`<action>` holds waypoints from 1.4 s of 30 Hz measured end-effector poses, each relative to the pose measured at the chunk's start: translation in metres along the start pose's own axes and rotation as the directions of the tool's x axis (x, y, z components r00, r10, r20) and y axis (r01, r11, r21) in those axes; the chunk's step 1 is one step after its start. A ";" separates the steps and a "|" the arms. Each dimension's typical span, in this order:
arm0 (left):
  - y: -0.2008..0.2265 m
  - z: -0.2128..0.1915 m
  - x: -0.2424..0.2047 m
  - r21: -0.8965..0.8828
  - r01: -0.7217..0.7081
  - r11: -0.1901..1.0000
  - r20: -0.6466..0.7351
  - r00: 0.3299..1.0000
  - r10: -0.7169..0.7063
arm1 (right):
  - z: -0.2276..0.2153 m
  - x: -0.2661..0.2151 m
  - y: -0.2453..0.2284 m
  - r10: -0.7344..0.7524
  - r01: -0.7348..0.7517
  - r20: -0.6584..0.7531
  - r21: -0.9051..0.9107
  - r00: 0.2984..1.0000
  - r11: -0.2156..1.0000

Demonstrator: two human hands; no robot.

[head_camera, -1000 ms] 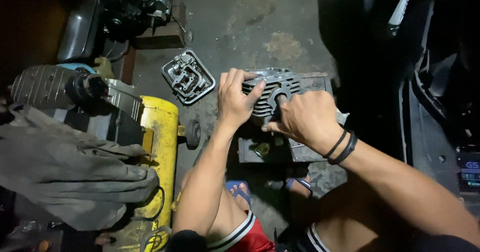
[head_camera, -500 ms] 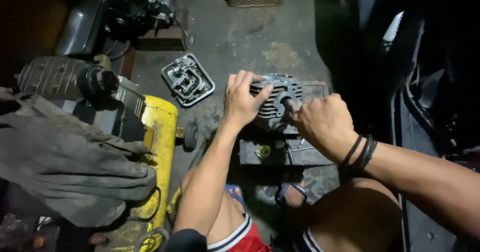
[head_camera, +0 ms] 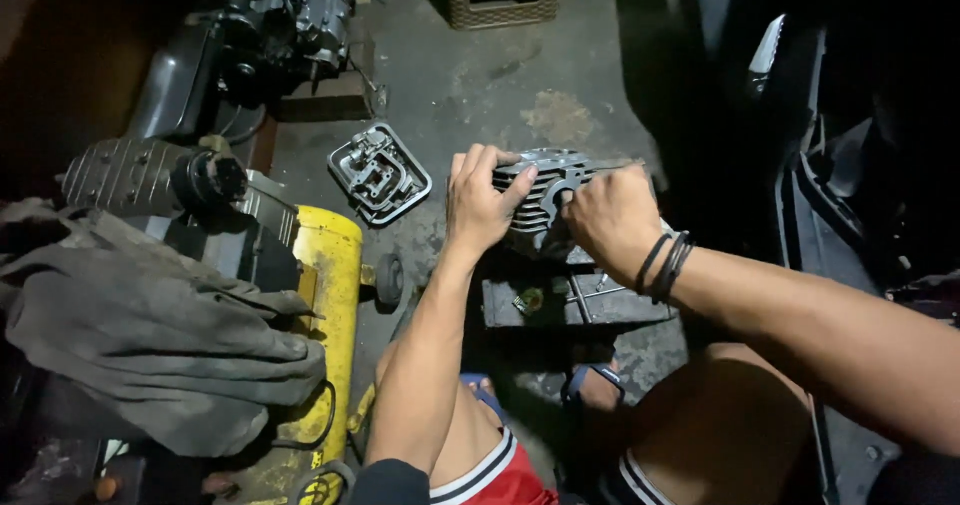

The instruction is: Manually lapping engine valves by rotating the valve stem within the cylinder head to ensure a proper seal.

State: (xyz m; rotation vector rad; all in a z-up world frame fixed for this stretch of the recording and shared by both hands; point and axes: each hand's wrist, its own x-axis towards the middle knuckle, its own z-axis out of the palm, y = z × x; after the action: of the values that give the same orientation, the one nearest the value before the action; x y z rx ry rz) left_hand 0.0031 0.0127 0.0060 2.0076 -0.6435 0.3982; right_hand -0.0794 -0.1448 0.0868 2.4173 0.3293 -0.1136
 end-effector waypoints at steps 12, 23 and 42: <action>-0.004 0.008 -0.001 0.001 0.015 1.000 -0.021 1.000 -0.015 | -0.003 -0.017 0.001 -0.029 0.030 -0.068 0.005 0.997 1.000; 0.002 0.002 -0.002 0.019 0.015 1.000 -0.025 1.000 -0.015 | 0.003 0.001 -0.001 -0.021 0.017 0.049 0.074 0.999 0.997; -0.002 0.008 -0.001 0.057 -0.007 0.998 -0.065 0.998 0.010 | 0.012 0.007 0.004 0.001 -0.003 0.052 0.025 0.999 1.000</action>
State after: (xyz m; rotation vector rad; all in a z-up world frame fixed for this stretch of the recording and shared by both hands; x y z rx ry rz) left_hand 0.0035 0.0071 0.0005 2.0374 -0.6066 0.4896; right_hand -0.0713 -0.1543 0.0789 2.4352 0.3038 -0.1799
